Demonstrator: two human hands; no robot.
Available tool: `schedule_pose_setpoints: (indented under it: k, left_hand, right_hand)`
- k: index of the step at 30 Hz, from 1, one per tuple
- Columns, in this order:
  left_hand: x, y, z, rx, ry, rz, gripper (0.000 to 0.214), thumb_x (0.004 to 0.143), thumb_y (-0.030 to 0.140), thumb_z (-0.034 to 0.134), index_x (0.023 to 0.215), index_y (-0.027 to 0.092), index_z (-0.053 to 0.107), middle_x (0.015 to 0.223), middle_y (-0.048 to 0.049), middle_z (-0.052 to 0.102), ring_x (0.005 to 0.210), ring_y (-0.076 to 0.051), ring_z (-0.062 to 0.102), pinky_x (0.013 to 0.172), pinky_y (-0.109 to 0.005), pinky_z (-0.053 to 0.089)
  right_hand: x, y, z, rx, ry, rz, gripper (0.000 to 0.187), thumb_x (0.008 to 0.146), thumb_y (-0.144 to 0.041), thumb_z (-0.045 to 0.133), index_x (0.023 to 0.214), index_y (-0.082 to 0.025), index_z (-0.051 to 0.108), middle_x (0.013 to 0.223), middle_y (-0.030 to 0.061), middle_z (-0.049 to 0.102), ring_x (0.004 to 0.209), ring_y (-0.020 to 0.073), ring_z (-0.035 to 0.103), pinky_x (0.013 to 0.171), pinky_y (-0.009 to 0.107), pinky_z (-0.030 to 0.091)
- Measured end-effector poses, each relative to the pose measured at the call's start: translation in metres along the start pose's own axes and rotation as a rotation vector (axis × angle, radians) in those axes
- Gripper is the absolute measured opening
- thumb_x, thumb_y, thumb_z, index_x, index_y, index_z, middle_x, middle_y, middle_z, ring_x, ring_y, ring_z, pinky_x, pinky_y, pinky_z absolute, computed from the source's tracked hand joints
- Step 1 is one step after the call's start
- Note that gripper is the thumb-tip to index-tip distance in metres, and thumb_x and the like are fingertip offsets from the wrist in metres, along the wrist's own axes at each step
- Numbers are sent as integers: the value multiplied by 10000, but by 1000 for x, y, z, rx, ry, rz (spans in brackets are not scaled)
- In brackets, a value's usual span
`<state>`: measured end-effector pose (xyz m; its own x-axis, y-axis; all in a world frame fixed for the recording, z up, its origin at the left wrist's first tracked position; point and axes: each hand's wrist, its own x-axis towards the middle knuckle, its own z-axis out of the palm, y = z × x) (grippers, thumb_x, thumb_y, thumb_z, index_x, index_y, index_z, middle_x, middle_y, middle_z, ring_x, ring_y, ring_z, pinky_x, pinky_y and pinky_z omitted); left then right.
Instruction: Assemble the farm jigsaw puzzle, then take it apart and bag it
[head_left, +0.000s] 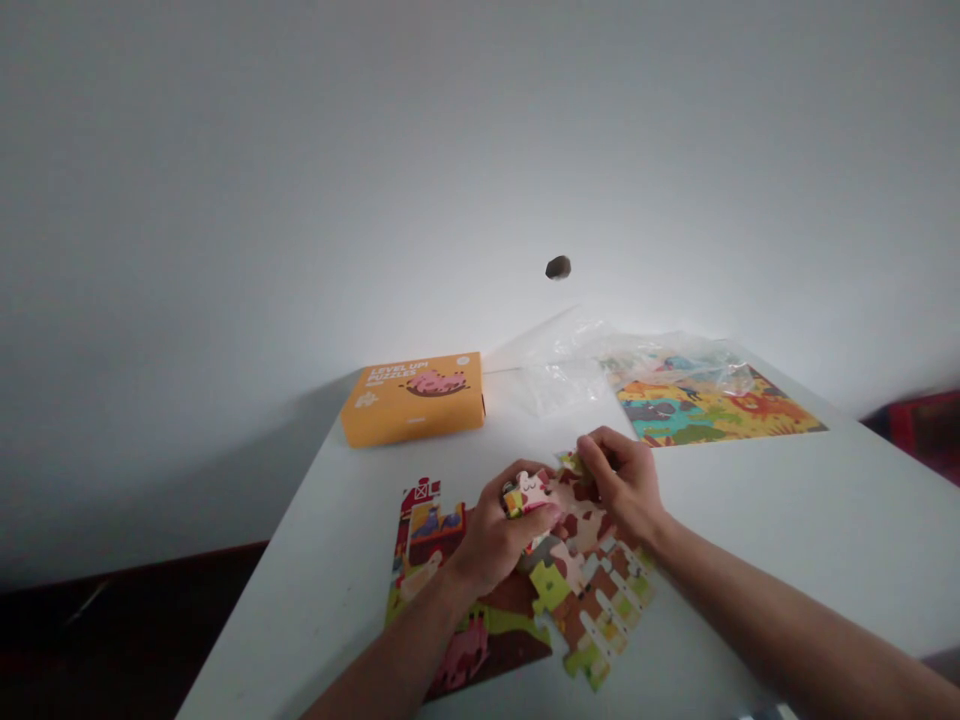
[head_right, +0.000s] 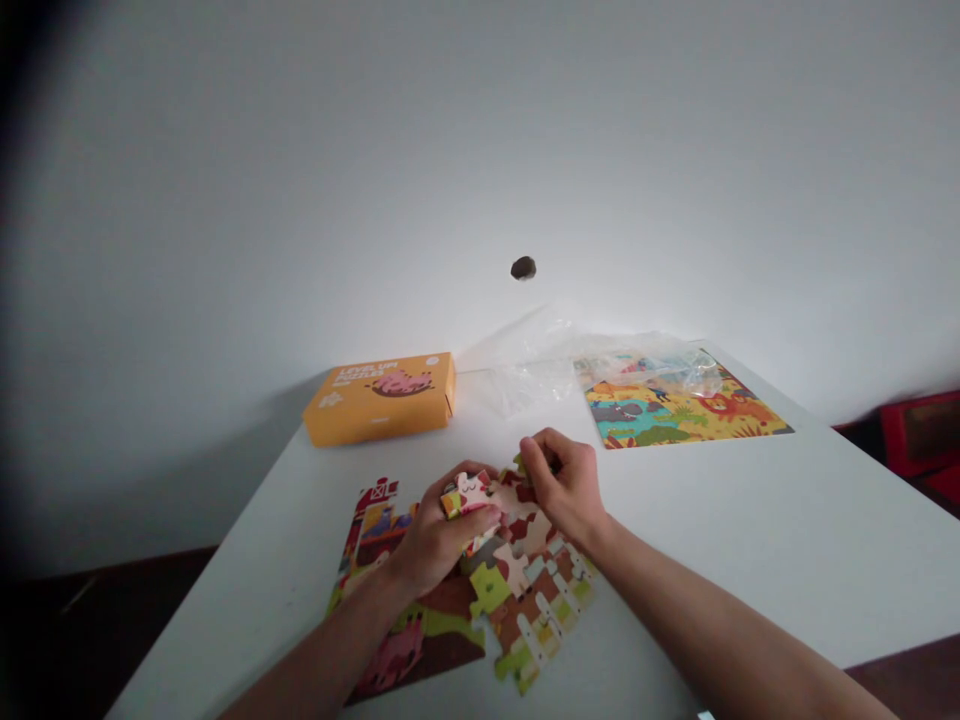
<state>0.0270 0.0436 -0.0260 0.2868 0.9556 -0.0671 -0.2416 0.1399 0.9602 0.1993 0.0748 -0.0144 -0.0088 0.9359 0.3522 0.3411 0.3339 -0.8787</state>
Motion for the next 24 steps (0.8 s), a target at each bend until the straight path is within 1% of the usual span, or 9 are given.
schedule_pose_setpoints:
  k: [3, 6, 8, 11, 14, 16, 18, 21, 24]
  left_hand:
    - [4, -1, 1, -179, 86, -18, 339, 671, 231, 753, 979, 194, 614, 718, 12, 608, 645, -155, 615, 591, -268, 509]
    - [6, 1, 7, -327, 177, -17, 372, 650, 198, 744, 999, 204, 617, 751, 13, 620, 659, -147, 620, 608, -274, 524]
    - [6, 2, 12, -355, 179, -25, 372, 646, 177, 733, 999, 207, 620, 807, -2, 649, 685, -148, 626, 634, -273, 520]
    - [3, 0, 18, -330, 90, -68, 380, 640, 174, 744, 1001, 202, 631, 859, -23, 671, 735, -164, 631, 669, -277, 508]
    - [3, -2, 22, -334, 39, -62, 413, 645, 199, 758, 1038, 207, 632, 879, -21, 665, 749, -167, 622, 684, -283, 497]
    - [5, -4, 22, -348, 44, -31, 393, 665, 216, 753, 1038, 204, 630, 882, -18, 658, 745, -157, 614, 684, -274, 485]
    - [8, -6, 21, -341, 69, 12, 356, 692, 222, 742, 1028, 198, 627, 874, -17, 648, 744, -144, 606, 684, -258, 471]
    - [12, -9, 19, -294, 119, 56, 280, 715, 216, 727, 974, 187, 624, 823, -4, 634, 728, -129, 596, 669, -234, 456]
    - [15, -8, 18, -291, 159, 38, 215, 725, 204, 705, 921, 189, 617, 785, 8, 634, 691, -124, 598, 634, -225, 455]
  right_hand:
    - [4, 4, 2, 62, 153, 60, 400, 885, -494, 517, 631, -187, 476, 528, -43, 385, 500, 96, 341, 462, 228, 278]
    - [6, 4, 4, 81, 228, 68, 414, 881, -506, 516, 619, -191, 454, 536, -45, 370, 509, 97, 339, 471, 231, 280]
    - [5, 1, 8, 100, 195, 72, 407, 887, -508, 503, 634, -192, 464, 539, -43, 390, 505, 98, 352, 469, 229, 289]
    - [2, -2, 18, 74, 85, 60, 378, 898, -498, 489, 690, -184, 522, 557, -28, 477, 515, 104, 408, 482, 224, 329]
    - [1, -4, 25, -2, 49, 32, 364, 906, -483, 483, 719, -179, 557, 585, -14, 529, 545, 112, 446, 519, 227, 359]
    - [1, -3, 27, -19, 24, 24, 348, 918, -466, 470, 744, -179, 562, 615, -8, 549, 571, 116, 466, 549, 231, 373]
    - [2, -2, 28, 3, -32, 11, 316, 932, -442, 452, 788, -182, 559, 678, 5, 577, 621, 126, 495, 592, 236, 394]
    - [2, 1, 30, 51, -98, -51, 294, 950, -411, 414, 828, -190, 566, 801, 34, 597, 745, 150, 534, 702, 259, 428]
    - [5, 5, 29, 138, -89, -72, 306, 964, -381, 359, 957, -193, 601, 962, 62, 603, 913, 178, 542, 826, 293, 427]
